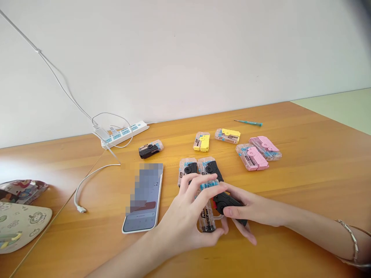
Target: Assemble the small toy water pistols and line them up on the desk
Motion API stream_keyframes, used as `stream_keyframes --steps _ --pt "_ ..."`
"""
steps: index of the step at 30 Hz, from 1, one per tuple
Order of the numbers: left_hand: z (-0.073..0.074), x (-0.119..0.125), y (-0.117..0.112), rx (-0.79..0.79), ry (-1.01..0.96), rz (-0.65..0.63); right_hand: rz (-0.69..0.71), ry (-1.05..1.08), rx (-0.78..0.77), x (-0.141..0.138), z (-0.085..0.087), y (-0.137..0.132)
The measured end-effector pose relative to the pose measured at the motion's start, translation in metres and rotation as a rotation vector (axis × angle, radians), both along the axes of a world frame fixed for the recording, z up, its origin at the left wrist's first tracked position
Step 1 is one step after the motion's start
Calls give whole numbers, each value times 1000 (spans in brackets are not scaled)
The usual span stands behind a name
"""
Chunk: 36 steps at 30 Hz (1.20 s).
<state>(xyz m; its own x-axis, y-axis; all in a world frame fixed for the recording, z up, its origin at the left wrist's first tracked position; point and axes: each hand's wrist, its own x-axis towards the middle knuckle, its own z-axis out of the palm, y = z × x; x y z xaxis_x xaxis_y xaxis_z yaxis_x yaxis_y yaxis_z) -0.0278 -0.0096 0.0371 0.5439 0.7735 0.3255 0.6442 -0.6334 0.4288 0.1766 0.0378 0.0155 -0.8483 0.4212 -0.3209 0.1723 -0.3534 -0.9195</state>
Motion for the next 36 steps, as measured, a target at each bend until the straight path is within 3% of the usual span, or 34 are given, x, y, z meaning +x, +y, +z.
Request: stream_keyframes --steps 12,16,22,26,32,36 --pt "-5 7 -8 -85 -78 -53 -2 76 12 0 1 -6" --pt "0 5 -7 -273 -221 -32 -35 102 -33 -3 -3 -10" --pt "3 8 -5 -587 -519 197 -107 98 -47 -8 -5 -15" --pt "0 8 -4 -755 -582 175 -192 47 33 -7 -8 -17" --pt "-10 7 -8 -701 -498 291 -192 -59 45 -5 -5 -19" --pt "-15 9 -11 -719 -457 298 -157 -91 27 -4 -1 -18"
